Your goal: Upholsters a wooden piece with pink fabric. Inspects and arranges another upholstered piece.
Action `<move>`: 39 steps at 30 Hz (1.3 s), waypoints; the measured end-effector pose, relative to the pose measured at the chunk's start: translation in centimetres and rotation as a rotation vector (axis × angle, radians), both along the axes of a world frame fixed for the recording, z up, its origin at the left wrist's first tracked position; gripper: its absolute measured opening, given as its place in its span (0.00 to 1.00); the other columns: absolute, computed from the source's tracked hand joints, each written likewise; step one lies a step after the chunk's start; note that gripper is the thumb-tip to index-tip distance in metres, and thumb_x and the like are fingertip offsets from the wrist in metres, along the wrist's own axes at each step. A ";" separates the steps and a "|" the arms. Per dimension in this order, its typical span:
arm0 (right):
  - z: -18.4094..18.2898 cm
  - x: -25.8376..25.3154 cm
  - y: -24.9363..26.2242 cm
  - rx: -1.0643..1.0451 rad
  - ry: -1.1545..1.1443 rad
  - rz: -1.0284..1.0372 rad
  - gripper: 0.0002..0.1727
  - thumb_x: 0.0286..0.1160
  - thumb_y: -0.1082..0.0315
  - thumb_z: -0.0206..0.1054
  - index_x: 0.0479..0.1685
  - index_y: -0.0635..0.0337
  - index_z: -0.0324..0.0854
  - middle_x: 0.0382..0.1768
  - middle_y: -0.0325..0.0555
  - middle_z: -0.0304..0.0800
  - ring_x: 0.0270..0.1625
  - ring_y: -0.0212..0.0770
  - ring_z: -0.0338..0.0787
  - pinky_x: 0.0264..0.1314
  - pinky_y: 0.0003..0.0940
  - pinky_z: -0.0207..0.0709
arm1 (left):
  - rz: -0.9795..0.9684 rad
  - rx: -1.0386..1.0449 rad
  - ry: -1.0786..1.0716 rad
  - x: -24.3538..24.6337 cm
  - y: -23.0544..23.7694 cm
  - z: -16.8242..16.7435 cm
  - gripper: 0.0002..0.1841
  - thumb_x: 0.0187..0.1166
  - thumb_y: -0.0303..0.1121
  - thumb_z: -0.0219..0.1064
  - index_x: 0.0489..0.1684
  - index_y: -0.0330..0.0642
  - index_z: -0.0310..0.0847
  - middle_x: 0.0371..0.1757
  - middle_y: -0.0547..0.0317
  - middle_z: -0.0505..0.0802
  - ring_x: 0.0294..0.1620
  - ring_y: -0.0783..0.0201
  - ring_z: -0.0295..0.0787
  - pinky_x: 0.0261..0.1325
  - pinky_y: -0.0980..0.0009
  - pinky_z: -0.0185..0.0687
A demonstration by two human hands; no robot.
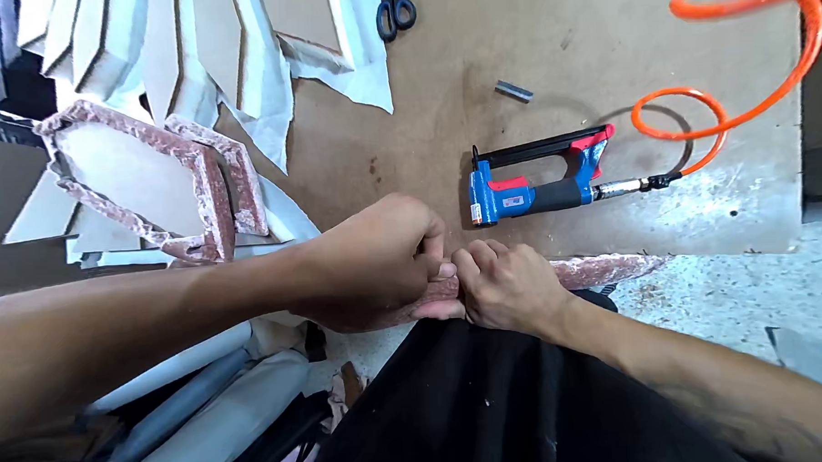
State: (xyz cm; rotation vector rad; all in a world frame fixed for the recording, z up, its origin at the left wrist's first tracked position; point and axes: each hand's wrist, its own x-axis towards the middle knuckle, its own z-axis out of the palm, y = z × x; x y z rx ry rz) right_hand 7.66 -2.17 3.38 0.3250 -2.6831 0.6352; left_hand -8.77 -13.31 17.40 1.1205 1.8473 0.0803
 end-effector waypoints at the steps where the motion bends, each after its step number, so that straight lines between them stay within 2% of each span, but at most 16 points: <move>1: 0.1 -0.1 0.0 -0.036 -0.001 0.012 0.18 0.74 0.55 0.56 0.26 0.59 0.77 0.18 0.46 0.74 0.16 0.48 0.78 0.10 0.39 0.63 | 0.030 -0.014 -0.016 -0.1 0.0 0.0 0.13 0.79 0.37 0.73 0.22 0.48 0.82 0.19 0.67 0.83 0.17 0.74 0.76 0.21 0.75 0.72; 4: 0.1 -0.7 0.9 -0.216 -0.052 0.105 0.26 0.88 0.50 0.51 0.23 0.57 0.80 0.16 0.42 0.76 0.17 0.44 0.80 0.14 0.38 0.68 | 0.045 0.035 -0.071 -0.7 -1.2 -1.0 0.12 0.79 0.37 0.72 0.22 0.49 0.84 0.22 0.68 0.85 0.19 0.75 0.78 0.21 0.77 0.75; 7: -0.3 -1.7 4.7 -0.316 -0.210 -0.006 0.27 0.94 0.54 0.47 0.37 0.58 0.88 0.24 0.44 0.87 0.26 0.44 0.89 0.26 0.45 0.82 | 0.033 0.090 -0.182 -1.4 -2.7 -2.5 0.12 0.81 0.41 0.71 0.27 0.49 0.87 0.20 0.70 0.86 0.19 0.76 0.79 0.21 0.76 0.75; 8: -1.1 -2.1 6.3 -0.202 -0.258 -0.093 0.24 0.93 0.53 0.51 0.38 0.59 0.86 0.29 0.49 0.88 0.31 0.49 0.90 0.28 0.49 0.81 | 0.035 0.070 -0.230 -1.6 -3.1 -2.8 0.11 0.83 0.44 0.69 0.31 0.51 0.88 0.22 0.72 0.87 0.21 0.77 0.81 0.24 0.76 0.78; 10: -3.0 -2.7 9.1 0.070 -0.417 -0.195 0.23 0.82 0.48 0.66 0.56 0.61 0.83 0.50 0.59 0.89 0.56 0.63 0.90 0.43 0.60 0.85 | 0.074 0.002 -0.344 -1.8 -3.8 -3.4 0.12 0.85 0.48 0.66 0.38 0.53 0.87 0.27 0.73 0.87 0.26 0.77 0.82 0.29 0.76 0.79; 11: -3.8 -3.0 9.8 0.152 -0.512 -0.208 0.31 0.73 0.48 0.75 0.68 0.61 0.78 0.60 0.63 0.86 0.66 0.68 0.85 0.50 0.65 0.84 | 0.108 -0.008 -0.415 -1.9 -4.3 -3.9 0.12 0.85 0.49 0.66 0.39 0.54 0.87 0.28 0.72 0.87 0.27 0.77 0.82 0.29 0.76 0.79; 13: -5.4 -3.9 10.3 0.209 -0.603 -0.158 0.47 0.59 0.58 0.86 0.82 0.59 0.68 0.67 0.70 0.80 0.71 0.75 0.78 0.59 0.70 0.78 | 0.154 0.009 -0.545 -2.3 -5.2 -5.2 0.13 0.86 0.49 0.64 0.42 0.53 0.87 0.31 0.70 0.88 0.29 0.76 0.83 0.31 0.76 0.80; 15: -6.2 -5.1 10.6 0.240 -0.631 -0.013 0.52 0.58 0.63 0.87 0.88 0.54 0.61 0.69 0.72 0.77 0.67 0.76 0.80 0.62 0.70 0.79 | 0.163 0.034 -0.615 -2.5 -6.1 -6.3 0.13 0.87 0.49 0.63 0.44 0.53 0.87 0.38 0.69 0.89 0.36 0.75 0.85 0.38 0.76 0.82; 18: -3.8 -7.2 10.5 0.309 -0.771 0.172 0.57 0.62 0.66 0.80 0.95 0.42 0.47 0.73 0.67 0.73 0.55 0.69 0.88 0.45 0.61 0.86 | 0.118 0.079 -0.654 -2.4 -6.9 -7.2 0.13 0.87 0.52 0.60 0.49 0.56 0.85 0.49 0.71 0.86 0.49 0.77 0.84 0.51 0.76 0.82; 20: 0.0 -9.0 10.4 0.269 -0.817 0.196 0.54 0.61 0.65 0.73 0.95 0.41 0.47 0.55 0.57 0.83 0.33 0.57 0.90 0.27 0.56 0.83 | 0.131 0.094 -0.666 -2.4 -7.2 -7.6 0.14 0.87 0.54 0.61 0.49 0.58 0.86 0.51 0.71 0.87 0.51 0.77 0.84 0.53 0.75 0.83; 22: 5.1 -10.7 10.8 0.013 -0.971 0.152 0.53 0.67 0.64 0.71 0.95 0.33 0.45 0.34 0.43 0.88 0.21 0.45 0.86 0.20 0.48 0.81 | 0.148 0.100 -0.669 -2.2 -7.5 -8.0 0.15 0.86 0.55 0.61 0.49 0.59 0.86 0.49 0.72 0.87 0.50 0.78 0.85 0.52 0.74 0.84; 24: 9.5 -11.5 11.8 -0.423 -1.253 0.113 0.48 0.80 0.65 0.68 0.94 0.22 0.42 0.34 0.45 0.89 0.13 0.43 0.85 0.10 0.44 0.85 | 0.150 0.096 -0.666 -2.1 -7.5 -7.9 0.14 0.86 0.54 0.61 0.49 0.58 0.86 0.48 0.73 0.88 0.49 0.78 0.85 0.52 0.74 0.84; 26: 12.4 -10.8 12.7 -0.891 -1.466 0.033 0.39 0.89 0.65 0.60 0.93 0.21 0.46 0.36 0.56 0.88 0.10 0.47 0.84 0.07 0.47 0.83 | 0.145 0.092 -0.646 -2.2 -7.3 -7.8 0.14 0.87 0.54 0.61 0.48 0.58 0.86 0.48 0.72 0.87 0.48 0.77 0.85 0.51 0.72 0.84; 28: 15.2 -11.6 11.2 -1.089 -1.579 -0.086 0.37 0.91 0.68 0.52 0.92 0.22 0.47 0.35 0.61 0.87 0.09 0.48 0.83 0.06 0.46 0.81 | 0.135 0.071 -0.616 -2.2 -7.3 -7.5 0.16 0.87 0.55 0.60 0.51 0.59 0.86 0.50 0.71 0.88 0.49 0.76 0.86 0.52 0.71 0.85; 33: 16.1 -12.6 8.7 -1.005 -1.595 -0.032 0.36 0.87 0.66 0.61 0.90 0.26 0.50 0.40 0.61 0.87 0.13 0.53 0.86 0.06 0.53 0.83 | 0.102 -0.001 -0.555 -2.1 -7.0 -7.1 0.18 0.86 0.59 0.57 0.58 0.62 0.86 0.57 0.71 0.87 0.54 0.74 0.86 0.56 0.66 0.85; 39: 15.3 -12.1 8.0 -0.991 -1.660 -0.034 0.34 0.88 0.61 0.62 0.88 0.26 0.52 0.36 0.57 0.86 0.10 0.48 0.83 0.05 0.49 0.81 | 0.080 0.004 -0.559 -2.1 -7.0 -7.1 0.16 0.88 0.55 0.57 0.57 0.61 0.85 0.58 0.71 0.87 0.54 0.74 0.86 0.58 0.65 0.85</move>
